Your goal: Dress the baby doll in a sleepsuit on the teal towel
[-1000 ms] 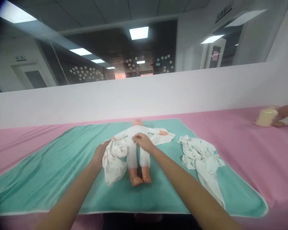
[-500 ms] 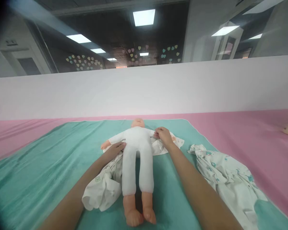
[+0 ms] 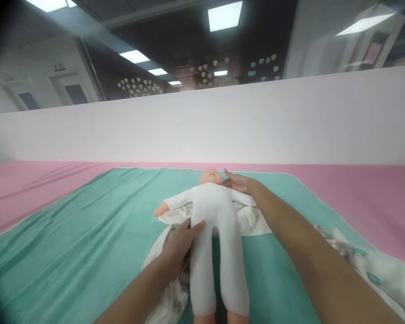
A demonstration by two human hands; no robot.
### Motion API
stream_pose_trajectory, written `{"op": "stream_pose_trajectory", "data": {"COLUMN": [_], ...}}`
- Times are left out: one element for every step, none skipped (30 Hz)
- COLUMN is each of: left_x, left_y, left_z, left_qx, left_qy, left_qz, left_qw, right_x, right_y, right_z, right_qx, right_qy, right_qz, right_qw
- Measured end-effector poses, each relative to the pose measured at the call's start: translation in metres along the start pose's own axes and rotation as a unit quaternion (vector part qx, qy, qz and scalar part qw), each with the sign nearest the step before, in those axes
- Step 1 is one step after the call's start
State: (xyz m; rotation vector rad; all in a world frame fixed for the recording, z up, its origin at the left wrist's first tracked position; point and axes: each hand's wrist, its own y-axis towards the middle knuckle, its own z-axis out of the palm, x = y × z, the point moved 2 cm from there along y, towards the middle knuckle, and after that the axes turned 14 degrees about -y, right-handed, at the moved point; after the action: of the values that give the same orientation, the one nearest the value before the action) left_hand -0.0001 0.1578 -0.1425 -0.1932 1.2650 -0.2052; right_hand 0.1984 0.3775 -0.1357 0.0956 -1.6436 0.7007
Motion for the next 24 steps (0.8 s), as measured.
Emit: {"op": "stream_pose_trajectory", "data": {"left_x": [0.002, 0.003, 0.003, 0.002, 0.001, 0.0, 0.0, -0.001, 0.0, 0.0, 0.001, 0.001, 0.001, 0.001, 0.0, -0.001, -0.002, -0.004, -0.006, -0.008, -0.011, -0.014, -0.018, -0.022], "left_y": [0.001, 0.001, 0.002, 0.002, 0.003, 0.004, 0.004, 0.005, 0.005, 0.005, 0.006, 0.007, 0.007, 0.007, 0.008, 0.008, 0.007, 0.006, 0.005, 0.004, 0.002, 0.0, -0.003, -0.005], "left_z": [0.0, 0.001, 0.001, 0.002, 0.002, 0.003, 0.003, 0.003, 0.003, 0.002, 0.002, 0.002, 0.002, 0.002, 0.002, 0.003, 0.003, 0.004, 0.004, 0.004, 0.005, 0.005, 0.005, 0.005], "left_qx": [0.015, 0.025, 0.029, 0.03, 0.028, 0.027, 0.026, 0.027, 0.03, 0.032, 0.033, 0.034, 0.034, 0.035, 0.039, 0.044, 0.049, 0.053, 0.056, 0.06, 0.065, 0.07, 0.075, 0.076], "left_qy": [-0.036, -0.064, -0.086, -0.101, -0.111, -0.117, -0.121, -0.124, -0.126, -0.128, -0.128, -0.13, -0.131, -0.132, -0.133, -0.135, -0.136, -0.137, -0.137, -0.139, -0.144, -0.148, -0.151, -0.15], "left_qz": [-0.011, -0.02, -0.03, -0.039, -0.047, -0.051, -0.051, -0.047, -0.041, -0.036, -0.03, -0.021, -0.013, -0.005, 0.0, 0.005, 0.01, 0.014, 0.019, 0.026, 0.033, 0.04, 0.045, 0.051], "left_qw": [0.999, 0.997, 0.995, 0.994, 0.992, 0.991, 0.991, 0.991, 0.991, 0.991, 0.991, 0.991, 0.991, 0.991, 0.99, 0.99, 0.989, 0.989, 0.989, 0.988, 0.987, 0.986, 0.985, 0.985], "right_x": [-0.002, -0.004, -0.005, -0.006, -0.006, -0.005, -0.005, -0.004, -0.004, -0.004, -0.005, -0.005, -0.005, -0.005, -0.005, -0.004, -0.002, 0.0, 0.002, 0.005, 0.008, 0.012, 0.017, 0.022], "right_y": [0.005, 0.009, 0.013, 0.016, 0.019, 0.021, 0.022, 0.024, 0.025, 0.026, 0.027, 0.028, 0.028, 0.027, 0.025, 0.022, 0.018, 0.013, 0.006, 0.0, -0.008, -0.016, -0.024, -0.033], "right_z": [0.0, 0.0, 0.002, 0.004, 0.006, 0.008, 0.011, 0.013, 0.015, 0.016, 0.017, 0.018, 0.019, 0.021, 0.022, 0.024, 0.026, 0.027, 0.029, 0.031, 0.034, 0.036, 0.04, 0.044], "right_qx": [0.017, 0.034, 0.051, 0.065, 0.079, 0.093, 0.107, 0.123, 0.142, 0.16, 0.177, 0.193, 0.207, 0.22, 0.229, 0.234, 0.235, 0.232, 0.228, 0.225, 0.22, 0.216, 0.211, 0.206], "right_qy": [-0.005, -0.01, -0.017, -0.023, -0.029, -0.035, -0.04, -0.045, -0.05, -0.056, -0.06, -0.062, -0.061, -0.059, -0.056, -0.053, -0.051, -0.049, -0.047, -0.043, -0.038, -0.032, -0.028, -0.023], "right_qz": [0.008, 0.014, 0.019, 0.02, 0.018, 0.015, 0.011, 0.007, 0.005, 0.004, 0.003, 0.004, 0.006, 0.009, 0.011, 0.013, 0.012, 0.009, 0.005, 0.0, -0.006, -0.012, -0.02, -0.03], "right_qw": [1.0, 0.999, 0.998, 0.997, 0.996, 0.995, 0.993, 0.991, 0.989, 0.986, 0.982, 0.979, 0.976, 0.974, 0.972, 0.971, 0.971, 0.971, 0.972, 0.974, 0.975, 0.976, 0.977, 0.978]}}
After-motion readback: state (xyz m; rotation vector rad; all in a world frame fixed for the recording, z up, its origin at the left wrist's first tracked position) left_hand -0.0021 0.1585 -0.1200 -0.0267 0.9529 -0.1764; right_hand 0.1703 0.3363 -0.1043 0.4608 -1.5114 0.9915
